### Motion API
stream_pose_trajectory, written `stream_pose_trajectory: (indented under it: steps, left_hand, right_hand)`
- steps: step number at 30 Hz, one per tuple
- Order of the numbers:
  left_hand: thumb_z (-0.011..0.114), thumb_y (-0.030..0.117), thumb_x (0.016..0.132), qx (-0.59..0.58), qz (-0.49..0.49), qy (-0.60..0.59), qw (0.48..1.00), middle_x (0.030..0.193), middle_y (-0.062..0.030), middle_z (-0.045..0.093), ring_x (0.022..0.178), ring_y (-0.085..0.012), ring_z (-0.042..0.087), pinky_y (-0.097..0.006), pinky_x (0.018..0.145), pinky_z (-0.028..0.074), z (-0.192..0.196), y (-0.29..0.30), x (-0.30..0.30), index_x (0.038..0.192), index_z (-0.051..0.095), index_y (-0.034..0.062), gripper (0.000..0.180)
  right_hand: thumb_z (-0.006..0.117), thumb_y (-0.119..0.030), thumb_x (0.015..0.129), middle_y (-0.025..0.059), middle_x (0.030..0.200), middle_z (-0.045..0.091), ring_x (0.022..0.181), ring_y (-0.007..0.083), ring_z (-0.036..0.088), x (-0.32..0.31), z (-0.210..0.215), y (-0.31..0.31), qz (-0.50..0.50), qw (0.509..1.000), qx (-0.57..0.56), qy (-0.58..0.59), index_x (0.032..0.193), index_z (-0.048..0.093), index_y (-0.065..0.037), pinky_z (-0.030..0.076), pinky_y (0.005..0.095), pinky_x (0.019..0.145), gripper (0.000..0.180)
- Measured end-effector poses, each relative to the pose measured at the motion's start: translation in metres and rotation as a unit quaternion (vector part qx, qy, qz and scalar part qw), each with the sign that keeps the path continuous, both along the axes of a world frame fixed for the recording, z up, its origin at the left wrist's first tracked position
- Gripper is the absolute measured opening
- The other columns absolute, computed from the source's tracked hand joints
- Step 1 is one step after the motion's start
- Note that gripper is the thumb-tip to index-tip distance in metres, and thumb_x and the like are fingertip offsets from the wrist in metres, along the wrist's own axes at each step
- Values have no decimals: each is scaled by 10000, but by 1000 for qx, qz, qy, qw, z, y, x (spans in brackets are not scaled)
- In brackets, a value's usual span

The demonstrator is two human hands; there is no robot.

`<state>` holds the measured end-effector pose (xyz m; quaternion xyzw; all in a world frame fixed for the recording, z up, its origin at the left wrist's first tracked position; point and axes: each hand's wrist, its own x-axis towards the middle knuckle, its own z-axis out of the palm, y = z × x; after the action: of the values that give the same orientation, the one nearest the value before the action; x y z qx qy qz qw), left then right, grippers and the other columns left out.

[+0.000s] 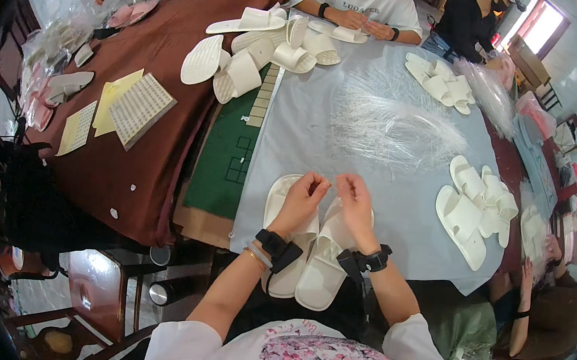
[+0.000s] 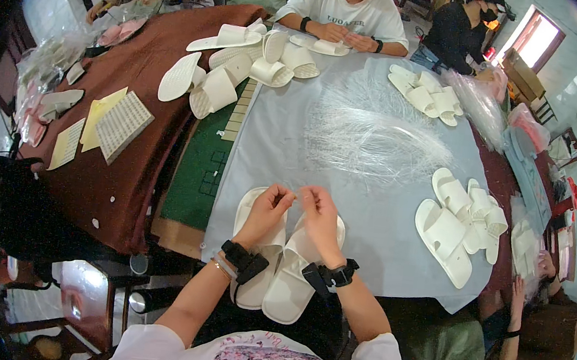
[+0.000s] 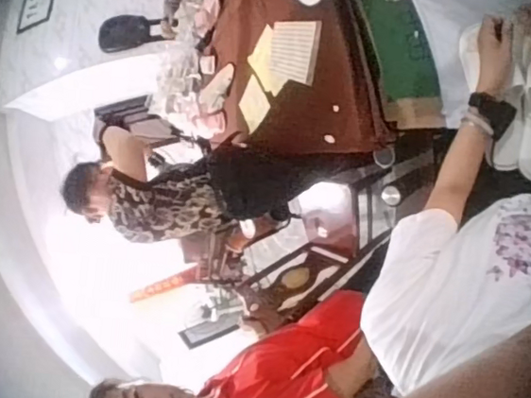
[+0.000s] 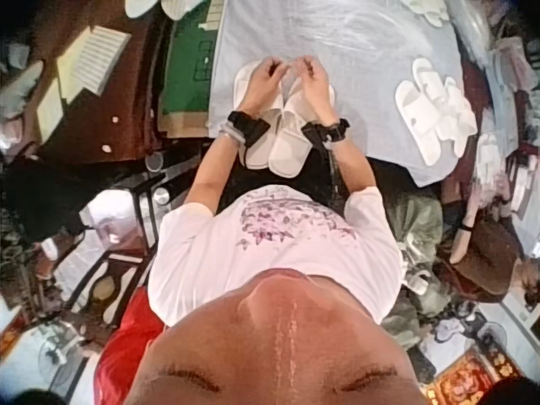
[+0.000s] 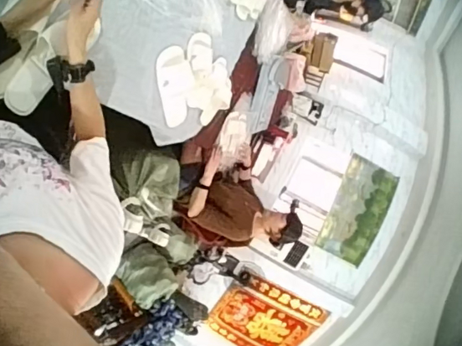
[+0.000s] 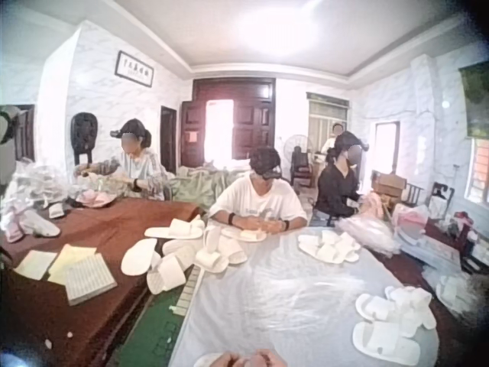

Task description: Inspecting and quality checking white sandals in a manufacturing setting.

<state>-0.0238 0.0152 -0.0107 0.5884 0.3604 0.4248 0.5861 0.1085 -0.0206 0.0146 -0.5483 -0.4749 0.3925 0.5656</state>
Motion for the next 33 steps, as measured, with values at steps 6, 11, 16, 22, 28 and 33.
stream_pose_trajectory:
  steps: [6,11,16,22,28,33]
  left_hand:
    - [529,150,909,-10,10,-5,1000,805,18,512,731,-54,454,-196,665,389,2,-1,0,917,518,15,135]
    - [527,150,910,-3,12,1,1000,804,15,514,739,-57,461,-198,671,390,3,-1,0,915,517,13,137]
    - [527,148,911,3,9,-15,1000,808,14,518,751,-58,470,-197,684,396,2,-1,0,917,515,10,138]
    - [531,153,912,-4,10,-22,1000,816,18,521,760,-52,471,-197,690,400,1,-1,1,917,516,14,140]
    - [552,162,897,-7,35,-32,999,733,7,520,663,-66,455,-214,605,394,5,-3,2,869,535,12,154]
    - [552,159,896,14,40,11,999,739,-2,534,664,-73,474,-229,604,405,10,-5,1,877,531,2,160]
  right_hand:
    - [527,-211,913,-5,815,553,701,68,480,2,0,0,-28,999,-7,-34,975,559,-27,408,212,649,197]
    - [525,-199,912,-5,818,554,707,66,484,1,-1,0,1,998,-45,-43,973,559,-23,413,218,654,190]
    - [522,-185,915,9,807,564,692,70,479,2,-5,0,-11,999,0,-32,994,551,-26,409,225,636,179]
    - [526,-188,914,14,833,575,723,68,493,3,-6,0,-17,999,-19,-20,1003,550,-21,425,226,669,190]
    - [526,-191,916,12,832,572,721,69,500,1,-5,0,-21,1000,-4,2,1003,541,-13,427,225,668,199]
    - [505,-160,920,24,851,549,736,71,490,3,-5,-2,4,999,8,-46,997,518,-6,417,213,662,172]
